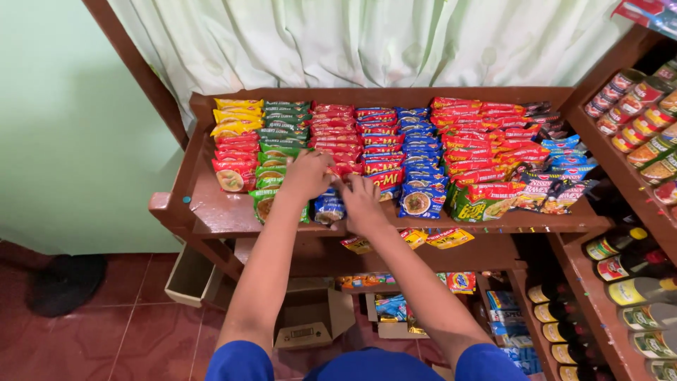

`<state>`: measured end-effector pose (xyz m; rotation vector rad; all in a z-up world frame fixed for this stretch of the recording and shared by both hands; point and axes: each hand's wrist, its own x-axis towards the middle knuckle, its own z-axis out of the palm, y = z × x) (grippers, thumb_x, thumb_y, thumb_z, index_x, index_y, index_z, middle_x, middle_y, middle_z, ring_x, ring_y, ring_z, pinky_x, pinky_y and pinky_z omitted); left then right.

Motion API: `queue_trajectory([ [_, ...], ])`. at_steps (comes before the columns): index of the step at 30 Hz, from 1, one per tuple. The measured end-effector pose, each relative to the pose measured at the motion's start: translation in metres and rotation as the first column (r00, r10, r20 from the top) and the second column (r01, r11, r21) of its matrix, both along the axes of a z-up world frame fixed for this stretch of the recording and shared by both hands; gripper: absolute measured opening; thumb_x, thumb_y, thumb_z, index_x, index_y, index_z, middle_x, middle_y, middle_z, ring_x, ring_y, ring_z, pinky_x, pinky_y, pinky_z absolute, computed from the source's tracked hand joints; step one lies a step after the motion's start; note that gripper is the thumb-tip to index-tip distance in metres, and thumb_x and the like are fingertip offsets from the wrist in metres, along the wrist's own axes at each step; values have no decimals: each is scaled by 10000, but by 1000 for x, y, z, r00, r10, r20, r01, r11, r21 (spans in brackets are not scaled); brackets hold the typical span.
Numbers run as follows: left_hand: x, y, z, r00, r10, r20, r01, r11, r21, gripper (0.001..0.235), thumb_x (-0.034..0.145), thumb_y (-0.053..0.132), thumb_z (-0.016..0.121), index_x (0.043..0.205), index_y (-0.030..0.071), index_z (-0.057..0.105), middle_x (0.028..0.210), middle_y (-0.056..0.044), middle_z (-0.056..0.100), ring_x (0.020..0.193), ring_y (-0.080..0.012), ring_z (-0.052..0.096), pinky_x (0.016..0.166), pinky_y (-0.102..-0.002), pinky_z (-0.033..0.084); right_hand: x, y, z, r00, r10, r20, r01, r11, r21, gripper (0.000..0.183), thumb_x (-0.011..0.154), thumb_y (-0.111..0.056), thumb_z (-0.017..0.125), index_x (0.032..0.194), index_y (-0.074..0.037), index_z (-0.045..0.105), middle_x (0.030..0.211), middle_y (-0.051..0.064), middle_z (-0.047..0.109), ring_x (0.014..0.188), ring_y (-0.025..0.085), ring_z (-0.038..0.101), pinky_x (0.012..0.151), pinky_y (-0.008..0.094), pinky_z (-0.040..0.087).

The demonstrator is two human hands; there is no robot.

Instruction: Organizing and stocking canned goods, noodles, and condiments on grocery store shelves.

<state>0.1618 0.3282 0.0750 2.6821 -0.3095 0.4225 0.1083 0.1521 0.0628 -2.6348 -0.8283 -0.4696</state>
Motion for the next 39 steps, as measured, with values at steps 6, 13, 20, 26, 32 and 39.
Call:
queue_trajectory([
  [6,-16,0,-15,991,-85,-107,92,994,62,446,734,271,856,1158,192,742,1303,-79,621,1271,-374,487,967,-734,301,24,-8,-38,998,22,-54,-19,998,53,918,539,-356,962,1335,-103,582,1297,100,574,1212,329,510,1025,488,407],
  [13,-32,-12,-15,997,40,58,-53,969,242,237,781,257,835,1006,196,787,1118,-20,700,1230,-269,546,1052,-666,341,9,-17,-70,935,55,351,-159,948,274,650,706,-308,897,1258,-80,642,1398,155,547,1250,394,518,1049,514,445],
  [20,-43,-10,-9,999,37,19,-39,991,126,421,678,212,876,1078,164,754,1124,-38,693,1219,-274,524,1034,-669,298,-9,-13,-68,987,-80,137,24,929,370,584,763,-227,856,1298,-111,654,1363,143,573,1197,392,553,998,484,490],
  [26,-59,-9,-5,999,34,33,-38,988,149,400,692,109,815,1079,187,750,1102,5,702,1195,-249,542,1028,-646,312,2,-7,-85,972,-42,231,-73,880,469,562,782,-146,864,1291,-85,632,1374,167,577,1210,400,592,996,463,525],
  [32,-56,-8,-46,962,-12,271,-43,979,199,338,772,59,735,1095,157,736,1127,1,685,1203,-253,555,1005,-600,350,5,-5,-91,995,-42,86,-14,827,563,582,763,-106,886,1290,-102,639,1381,165,577,1132,350,652,919,406,579],
  [39,-94,-17,-28,936,35,351,-44,999,18,376,712,72,745,1080,150,736,1179,-45,644,1170,-321,539,937,-594,371,-12,-6,-69,993,-76,85,29,887,461,576,806,-152,856,1334,-116,627,1401,166,553,1206,387,597,950,456,539],
])
